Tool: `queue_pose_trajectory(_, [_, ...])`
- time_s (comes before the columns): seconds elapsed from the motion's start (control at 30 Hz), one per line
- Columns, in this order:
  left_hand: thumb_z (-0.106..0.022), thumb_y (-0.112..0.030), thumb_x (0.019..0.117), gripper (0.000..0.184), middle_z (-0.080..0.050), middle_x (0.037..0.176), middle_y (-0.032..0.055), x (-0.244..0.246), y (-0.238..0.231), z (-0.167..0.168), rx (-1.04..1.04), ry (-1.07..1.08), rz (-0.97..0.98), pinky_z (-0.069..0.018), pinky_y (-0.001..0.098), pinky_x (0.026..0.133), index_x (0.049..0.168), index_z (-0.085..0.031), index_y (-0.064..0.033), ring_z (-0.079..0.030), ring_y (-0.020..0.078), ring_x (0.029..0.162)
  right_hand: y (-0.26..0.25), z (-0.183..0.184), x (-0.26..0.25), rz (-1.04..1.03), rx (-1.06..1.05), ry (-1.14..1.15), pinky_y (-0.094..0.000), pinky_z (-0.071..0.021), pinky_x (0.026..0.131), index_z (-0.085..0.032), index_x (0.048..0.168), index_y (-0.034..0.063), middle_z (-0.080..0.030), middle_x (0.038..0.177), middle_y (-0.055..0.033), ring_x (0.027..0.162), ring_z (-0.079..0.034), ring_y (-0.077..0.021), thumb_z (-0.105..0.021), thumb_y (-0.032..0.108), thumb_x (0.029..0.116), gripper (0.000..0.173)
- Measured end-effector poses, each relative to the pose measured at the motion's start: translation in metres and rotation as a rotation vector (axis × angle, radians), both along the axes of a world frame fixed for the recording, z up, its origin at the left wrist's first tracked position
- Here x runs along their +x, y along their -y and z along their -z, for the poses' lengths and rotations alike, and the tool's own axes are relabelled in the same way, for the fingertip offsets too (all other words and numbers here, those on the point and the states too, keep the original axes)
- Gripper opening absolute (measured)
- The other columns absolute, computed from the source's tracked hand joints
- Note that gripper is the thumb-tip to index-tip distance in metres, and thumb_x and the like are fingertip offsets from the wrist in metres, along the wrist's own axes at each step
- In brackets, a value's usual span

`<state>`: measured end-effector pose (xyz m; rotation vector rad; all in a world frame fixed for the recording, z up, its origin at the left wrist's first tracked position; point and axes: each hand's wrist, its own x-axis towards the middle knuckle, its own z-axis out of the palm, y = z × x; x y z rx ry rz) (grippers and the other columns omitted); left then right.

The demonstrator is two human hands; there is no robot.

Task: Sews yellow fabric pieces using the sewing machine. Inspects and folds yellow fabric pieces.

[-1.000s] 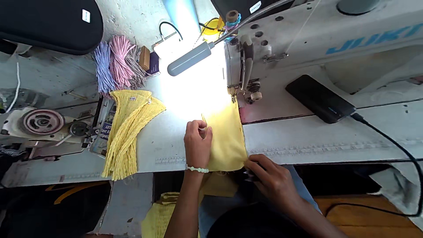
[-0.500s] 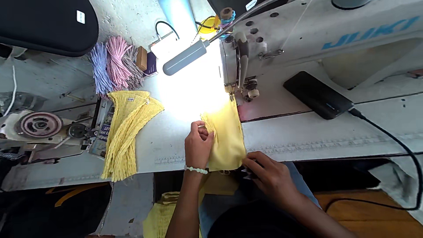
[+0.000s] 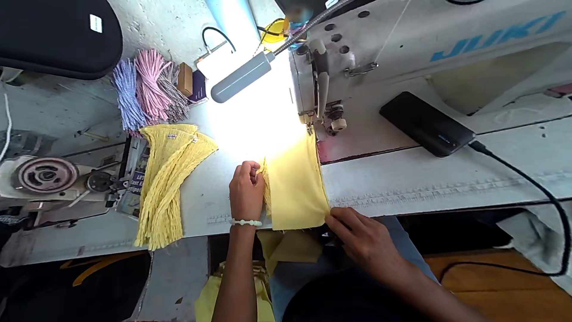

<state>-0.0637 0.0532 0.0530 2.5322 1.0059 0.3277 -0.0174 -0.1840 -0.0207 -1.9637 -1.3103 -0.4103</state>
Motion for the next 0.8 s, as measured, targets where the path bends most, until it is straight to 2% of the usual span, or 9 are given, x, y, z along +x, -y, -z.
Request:
queue_pose_trajectory(0.1, [-0.068, -0.004, 0.0940, 0.019, -0.063, 0.118, 0.0264, 0.001, 0.015, -0.002, 0.204, 0.082, 0.078, -0.0522, 0.0543, 0.092, 0.111, -0.072, 0.0030, -0.063, 0.0424, 0.106, -0.001, -0.002, -0.001, -0.004, -0.020, 0.013, -0.0263, -0.0518, 0.055, -0.070, 0.095, 0.0054, -0.069, 0.095, -0.0126, 0.071, -0.065, -0.0210, -0.057, 0.002, 0.0933, 0.013])
queue_pose_trajectory(0.13, [-0.065, -0.002, 0.0939, 0.019, -0.062, 0.121, 0.0276, 0.002, 0.024, -0.001, 0.275, 0.139, 0.139, -0.0527, 0.0534, 0.093, 0.111, -0.072, 0.0035, -0.063, 0.0438, 0.109, -0.001, -0.003, -0.001, -0.004, -0.024, 0.019, -0.0263, -0.0514, 0.055, -0.070, 0.095, 0.0051, -0.068, 0.095, -0.0125, 0.071, -0.064, -0.0209, -0.057, 0.002, 0.0939, 0.013])
queue_pose_trajectory(0.23, [-0.064, -0.002, 0.0933, 0.018, -0.070, 0.113, 0.0229, 0.007, 0.063, 0.008, 0.322, 0.216, 0.421, -0.0597, 0.0420, 0.086, 0.106, -0.075, 0.0032, -0.071, 0.0360, 0.101, -0.002, -0.002, -0.003, -0.002, -0.018, 0.023, -0.0263, -0.0511, 0.054, -0.070, 0.094, 0.0043, -0.069, 0.094, -0.0131, 0.069, -0.064, -0.0209, -0.057, 0.002, 0.0939, 0.014])
queue_pose_trajectory(0.33, [-0.067, -0.006, 0.0930, 0.011, -0.075, 0.103, 0.0146, 0.010, 0.075, 0.039, 0.177, 0.312, 0.592, -0.0591, 0.0331, 0.087, 0.094, -0.075, 0.0003, -0.073, 0.0270, 0.098, 0.001, -0.002, -0.003, 0.015, 0.000, 0.041, -0.0263, -0.0503, 0.055, -0.070, 0.094, 0.0048, -0.069, 0.093, -0.0125, 0.068, -0.063, -0.0207, -0.056, 0.003, 0.0952, 0.014])
queue_pose_trajectory(0.47, [-0.070, -0.009, 0.0922, 0.014, -0.072, 0.116, 0.0220, -0.003, 0.063, 0.049, -0.053, 0.418, 0.629, -0.0555, 0.0310, 0.098, 0.092, -0.075, 0.0040, -0.071, 0.0278, 0.110, 0.002, -0.006, -0.004, 0.029, 0.012, 0.063, -0.0267, -0.0475, 0.054, -0.069, 0.096, 0.0055, -0.068, 0.092, -0.0113, 0.068, -0.061, -0.0203, -0.054, 0.004, 0.0973, 0.015])
queue_pose_trajectory(0.57, [-0.076, -0.032, 0.0897, 0.032, -0.070, 0.109, 0.0183, -0.001, 0.064, 0.043, -0.064, 0.334, 0.602, -0.0550, 0.0316, 0.091, 0.088, -0.073, -0.0001, -0.068, 0.0261, 0.105, -0.001, -0.005, -0.005, 0.042, 0.014, 0.059, -0.0262, -0.0476, 0.055, -0.069, 0.096, 0.0072, -0.067, 0.092, -0.0110, 0.068, -0.060, -0.0199, -0.055, 0.007, 0.0982, 0.014])
queue_pose_trajectory(0.6, [-0.077, -0.034, 0.0880, 0.034, -0.069, 0.105, 0.0177, 0.002, 0.066, 0.042, -0.040, 0.299, 0.578, -0.0552, 0.0335, 0.087, 0.084, -0.071, -0.0014, -0.067, 0.0273, 0.101, -0.001, -0.003, -0.006, 0.047, 0.017, 0.051, -0.0261, -0.0471, 0.054, -0.070, 0.096, 0.0076, -0.066, 0.092, -0.0111, 0.068, -0.060, -0.0199, -0.055, 0.008, 0.0982, 0.014])
queue_pose_trajectory(0.67, [-0.078, -0.032, 0.0866, 0.032, -0.068, 0.103, 0.0180, 0.006, 0.074, 0.038, -0.021, 0.227, 0.530, -0.0547, 0.0372, 0.083, 0.080, -0.069, -0.0017, -0.066, 0.0297, 0.097, -0.001, 0.000, -0.006, 0.062, 0.019, 0.028, -0.0258, -0.0484, 0.054, -0.072, 0.096, 0.0082, -0.067, 0.092, -0.0116, 0.069, -0.062, -0.0199, -0.055, 0.006, 0.0966, 0.017])
queue_pose_trajectory(0.8, [-0.071, -0.019, 0.0916, 0.022, -0.067, 0.109, 0.0188, 0.009, 0.076, 0.031, -0.137, 0.169, 0.488, -0.0535, 0.0373, 0.088, 0.081, -0.071, 0.0011, -0.065, 0.0289, 0.102, 0.003, 0.001, -0.006, 0.081, 0.009, -0.006, -0.0240, -0.0480, 0.055, -0.072, 0.094, 0.0099, -0.067, 0.093, -0.0119, 0.071, -0.062, -0.0189, -0.057, 0.005, 0.0945, 0.016])
